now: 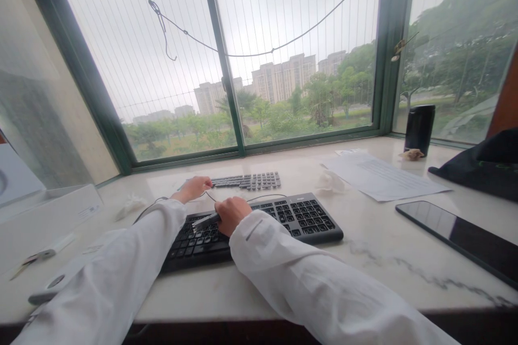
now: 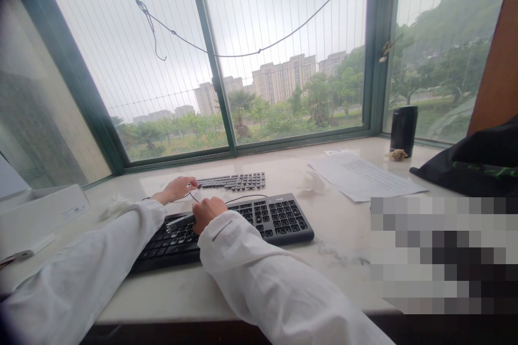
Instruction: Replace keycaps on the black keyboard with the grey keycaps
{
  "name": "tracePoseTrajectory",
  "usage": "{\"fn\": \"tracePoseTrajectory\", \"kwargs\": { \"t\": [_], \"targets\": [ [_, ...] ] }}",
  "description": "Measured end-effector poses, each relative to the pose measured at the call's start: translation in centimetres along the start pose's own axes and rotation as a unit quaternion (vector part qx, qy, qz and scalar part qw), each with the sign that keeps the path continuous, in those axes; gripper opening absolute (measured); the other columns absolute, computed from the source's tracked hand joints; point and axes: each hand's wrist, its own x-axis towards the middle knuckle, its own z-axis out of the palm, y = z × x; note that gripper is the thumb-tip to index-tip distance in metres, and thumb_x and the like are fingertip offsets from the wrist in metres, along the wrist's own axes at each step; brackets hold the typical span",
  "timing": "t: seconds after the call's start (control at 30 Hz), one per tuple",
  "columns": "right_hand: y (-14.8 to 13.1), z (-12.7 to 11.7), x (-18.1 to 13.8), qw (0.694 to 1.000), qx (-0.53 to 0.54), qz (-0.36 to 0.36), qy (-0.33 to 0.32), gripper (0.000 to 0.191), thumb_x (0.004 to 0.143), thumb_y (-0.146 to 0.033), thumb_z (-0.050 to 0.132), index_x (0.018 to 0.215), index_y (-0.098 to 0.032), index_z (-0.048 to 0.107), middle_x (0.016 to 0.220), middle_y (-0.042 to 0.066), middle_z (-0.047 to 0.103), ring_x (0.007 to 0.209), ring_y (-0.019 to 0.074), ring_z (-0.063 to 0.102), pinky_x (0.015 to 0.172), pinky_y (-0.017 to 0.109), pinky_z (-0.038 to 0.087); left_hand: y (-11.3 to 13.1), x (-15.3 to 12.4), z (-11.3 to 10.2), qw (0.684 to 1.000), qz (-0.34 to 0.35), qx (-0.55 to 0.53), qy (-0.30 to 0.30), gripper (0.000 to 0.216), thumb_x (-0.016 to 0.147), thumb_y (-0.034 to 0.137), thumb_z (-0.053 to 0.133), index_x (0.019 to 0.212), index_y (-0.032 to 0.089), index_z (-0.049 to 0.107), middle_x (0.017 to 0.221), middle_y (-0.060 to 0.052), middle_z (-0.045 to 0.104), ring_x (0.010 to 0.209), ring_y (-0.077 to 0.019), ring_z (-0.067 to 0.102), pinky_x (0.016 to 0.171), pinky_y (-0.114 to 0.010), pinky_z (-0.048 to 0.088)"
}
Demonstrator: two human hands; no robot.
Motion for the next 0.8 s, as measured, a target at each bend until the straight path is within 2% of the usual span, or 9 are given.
{"fn": "tracePoseTrajectory", "kwargs": {
  "t": [0.27,0.53,0.8],
  "targets": [
    [-0.1,-0.1,-0.1,1.0,0.004,0.001,-0.005,0.027,0.075,-0.026,0.057,0.098,-0.015,0.068,0.09,0.015,0.071,0.086,0.0285,0.068,0.069,0.035,0.052,0.7,0.2,-0.7,0.999,0.001,0.038,0.007,0.021,0.082,0.034,0.056,0.099,0.029,0.068,0.104,-0.001,0.071,0.096,-0.022,0.063,0.081,-0.029,0.045],
    [0.0,0.2,0.0,1.0,-0.007,0.002,0.009,0.027,0.073,-0.026,0.058,0.095,-0.016,0.068,0.087,0.012,0.072,0.083,0.0286,0.069,0.066,0.035,0.053,0.1,-0.5,-0.9,0.997,-0.003,0.075,-0.004,0.012,0.078,0.029,0.062,0.086,0.029,0.071,0.096,0.002,0.072,0.092,-0.0202,0.064,0.074,-0.027,0.043],
    [0.0,0.2,0.1,1.0,-0.004,0.001,-0.005,0.027,0.073,-0.027,0.058,0.097,-0.016,0.067,0.088,0.013,0.071,0.084,0.0279,0.068,0.065,0.034,0.052,0.0,-1.0,-2.0,0.993,0.018,0.113,-0.011,0.02,0.078,0.021,0.062,0.096,0.029,0.067,0.102,0.001,0.07,0.093,-0.0202,0.063,0.076,-0.028,0.043]
  ]
}}
